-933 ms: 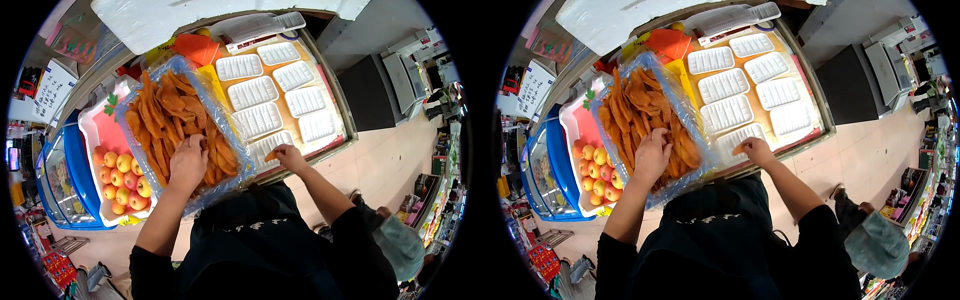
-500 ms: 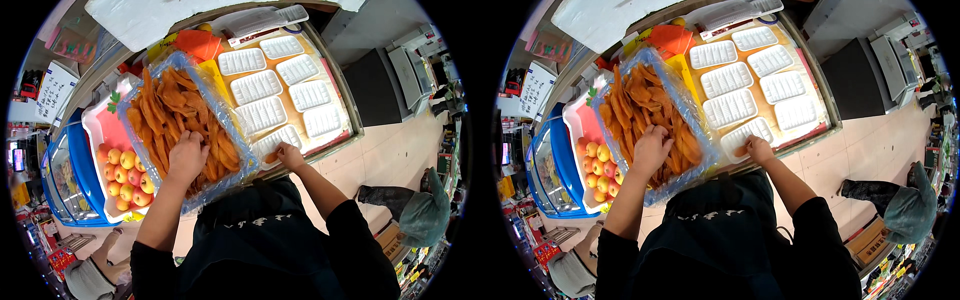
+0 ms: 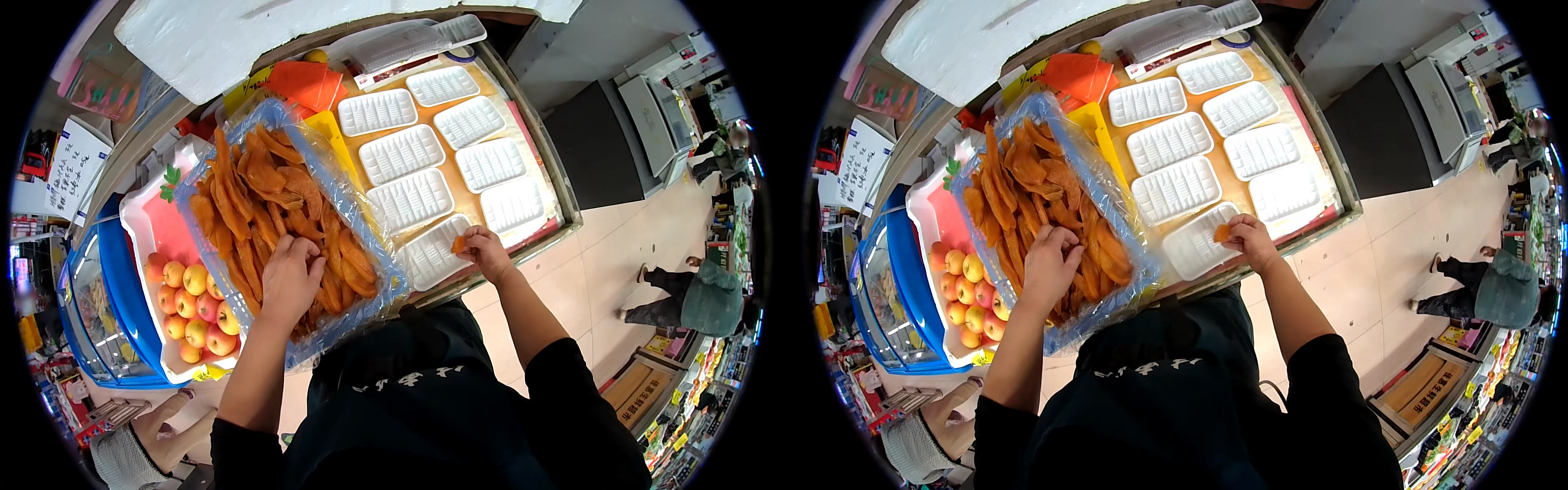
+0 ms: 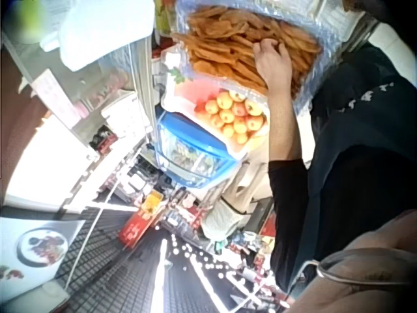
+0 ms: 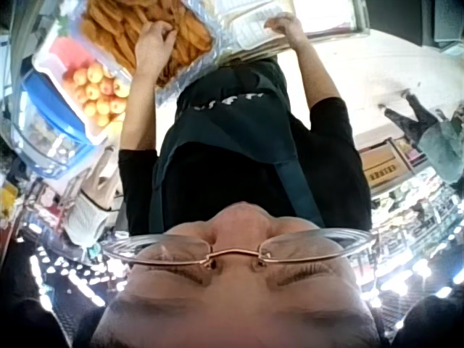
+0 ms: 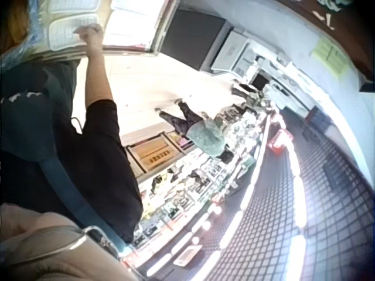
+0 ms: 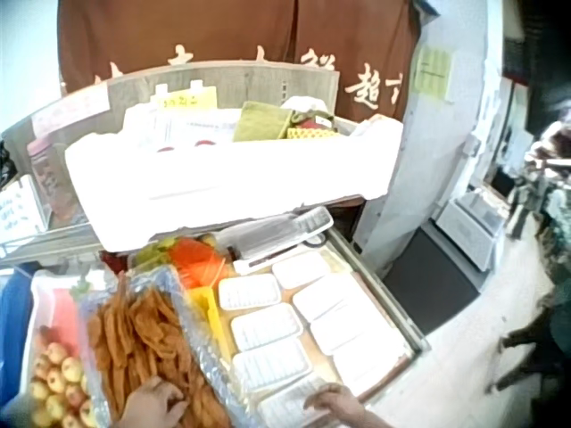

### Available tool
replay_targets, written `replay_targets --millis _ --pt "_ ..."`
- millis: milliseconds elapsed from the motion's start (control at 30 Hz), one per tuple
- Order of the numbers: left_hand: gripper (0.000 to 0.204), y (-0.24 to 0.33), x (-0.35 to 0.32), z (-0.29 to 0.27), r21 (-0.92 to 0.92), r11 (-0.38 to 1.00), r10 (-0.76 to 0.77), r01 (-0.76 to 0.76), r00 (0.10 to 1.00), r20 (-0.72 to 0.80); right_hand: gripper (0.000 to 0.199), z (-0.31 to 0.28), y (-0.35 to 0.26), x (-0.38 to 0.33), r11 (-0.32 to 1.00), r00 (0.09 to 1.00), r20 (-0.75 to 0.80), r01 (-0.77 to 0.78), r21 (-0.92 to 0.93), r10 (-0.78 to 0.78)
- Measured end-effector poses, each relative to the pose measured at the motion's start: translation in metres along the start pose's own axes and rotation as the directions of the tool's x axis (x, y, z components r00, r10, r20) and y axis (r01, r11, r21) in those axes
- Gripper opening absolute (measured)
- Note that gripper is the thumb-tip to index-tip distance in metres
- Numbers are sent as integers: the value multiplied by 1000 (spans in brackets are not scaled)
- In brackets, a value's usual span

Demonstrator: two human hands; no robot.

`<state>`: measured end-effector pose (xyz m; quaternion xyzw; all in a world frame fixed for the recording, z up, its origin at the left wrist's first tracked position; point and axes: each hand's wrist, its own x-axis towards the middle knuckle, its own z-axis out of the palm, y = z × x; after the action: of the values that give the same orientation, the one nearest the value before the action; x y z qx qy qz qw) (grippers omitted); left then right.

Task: The person picks up long, fried dough sticks from a large plastic bag and places them into white styrofoam trays. The person handles the food items by hand, arranging them neatly within the containers on a display counter.

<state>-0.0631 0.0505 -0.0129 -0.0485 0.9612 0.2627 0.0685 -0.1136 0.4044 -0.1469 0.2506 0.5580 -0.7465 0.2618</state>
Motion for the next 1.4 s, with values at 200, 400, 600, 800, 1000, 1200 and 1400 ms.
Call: replay_targets --millis 200,400,600,800,1000,1200,1400 --pt "10 -1 0 2 -2 1000 14 -14 1000 -15 13 -20 -13 -4 967 985 162 -89 237 51" --pt "10 -6 -1 6 10 999 46 -46 998 -43 17 -18 -12 -3 1000 988 -152 5 -13 -7" --pt "9 -5 -1 6 34 998 48 -47 998 -37 26 -20 9 6 339 868 -131 45 -940 -480" --pt "8 -4 2 7 41 997 69 -67 997 -40 26 -8 -27 -23 346 971 -71 13 -938 -228" --pt "9 -5 5 5 32 993 117 -115 991 -62 11 -12 -157 -146 718 754 -51 600 -353 -655" --pt "11 -9 -3 4 21 993 114 -114 993 -39 8 -15 -185 -230 559 648 165 737 -380 -743" --pt "11 2 5 3 -12 993 117 -118 992 -48 9 -49 -119 -198 -534 473 693 441 -721 -545"
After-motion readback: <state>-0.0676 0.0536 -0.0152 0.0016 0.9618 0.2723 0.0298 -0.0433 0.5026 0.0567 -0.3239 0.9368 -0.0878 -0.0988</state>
